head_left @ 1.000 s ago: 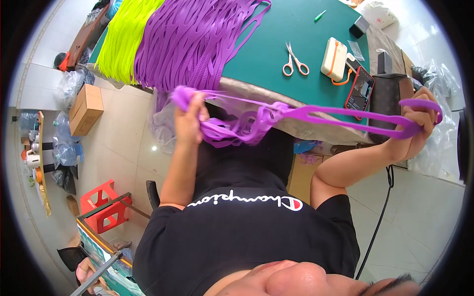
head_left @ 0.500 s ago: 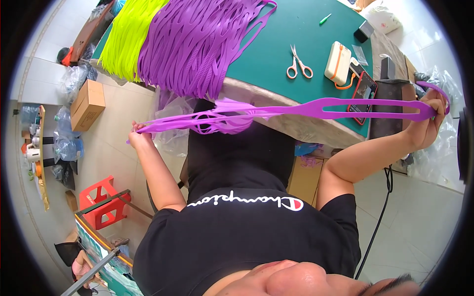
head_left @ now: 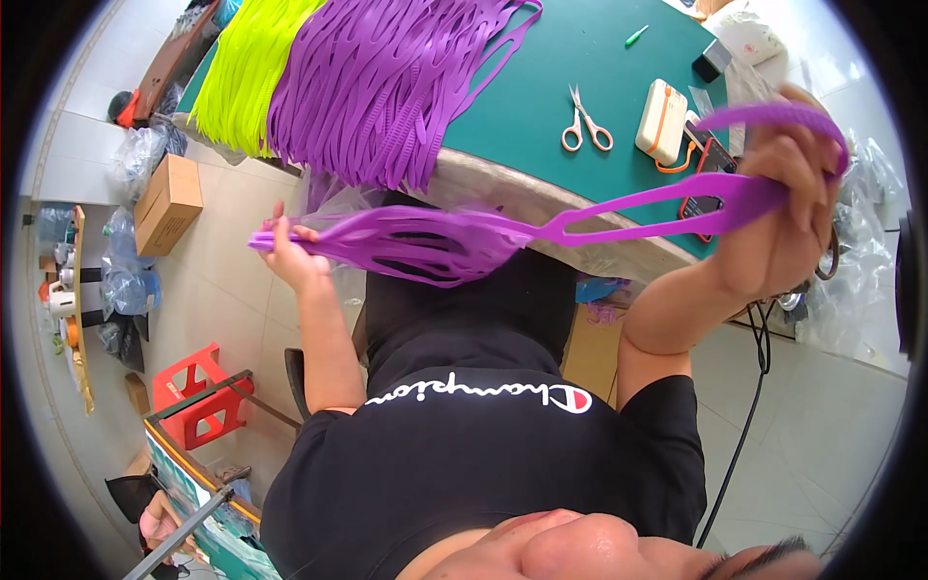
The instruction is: The recorder is separating, sorting, and occasionally cutting purple fabric strips on a workbench.
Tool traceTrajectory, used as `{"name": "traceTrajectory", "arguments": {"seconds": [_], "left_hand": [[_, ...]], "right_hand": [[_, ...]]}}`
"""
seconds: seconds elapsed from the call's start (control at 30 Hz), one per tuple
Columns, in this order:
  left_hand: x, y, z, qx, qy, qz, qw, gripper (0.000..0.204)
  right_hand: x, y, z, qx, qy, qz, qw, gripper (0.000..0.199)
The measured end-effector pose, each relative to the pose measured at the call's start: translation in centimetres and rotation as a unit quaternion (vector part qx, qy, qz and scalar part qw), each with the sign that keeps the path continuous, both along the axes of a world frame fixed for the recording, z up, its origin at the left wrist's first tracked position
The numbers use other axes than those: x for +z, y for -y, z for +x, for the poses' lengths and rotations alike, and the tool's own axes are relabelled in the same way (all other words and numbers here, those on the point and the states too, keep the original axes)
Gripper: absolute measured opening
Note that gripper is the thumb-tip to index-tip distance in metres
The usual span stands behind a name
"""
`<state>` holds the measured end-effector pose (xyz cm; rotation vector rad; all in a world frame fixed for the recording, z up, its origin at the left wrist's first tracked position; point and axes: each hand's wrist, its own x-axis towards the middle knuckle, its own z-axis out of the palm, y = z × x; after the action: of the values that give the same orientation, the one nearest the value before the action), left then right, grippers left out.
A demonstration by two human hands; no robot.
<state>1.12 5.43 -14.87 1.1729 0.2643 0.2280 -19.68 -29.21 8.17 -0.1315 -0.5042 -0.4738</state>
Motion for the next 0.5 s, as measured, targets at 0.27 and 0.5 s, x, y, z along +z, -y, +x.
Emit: {"name": "traceTrajectory", "arguments": {"seconds": [0.27,0.5], "left_hand": [[5.5,10.6,-11.0,-0.487,0.147,0.158,0.846,0.035],[4.4,13.4,-13.1,-0.503,0.139,0.226,0.823,0.021]], "right_hand": [[1.2,-2.7,2.7,0.011,-0.006,-0.106,0.994,0.010],[3.3,-2.3,2.3,0.023,0.038,-0.092,0.995,0.009]]}}
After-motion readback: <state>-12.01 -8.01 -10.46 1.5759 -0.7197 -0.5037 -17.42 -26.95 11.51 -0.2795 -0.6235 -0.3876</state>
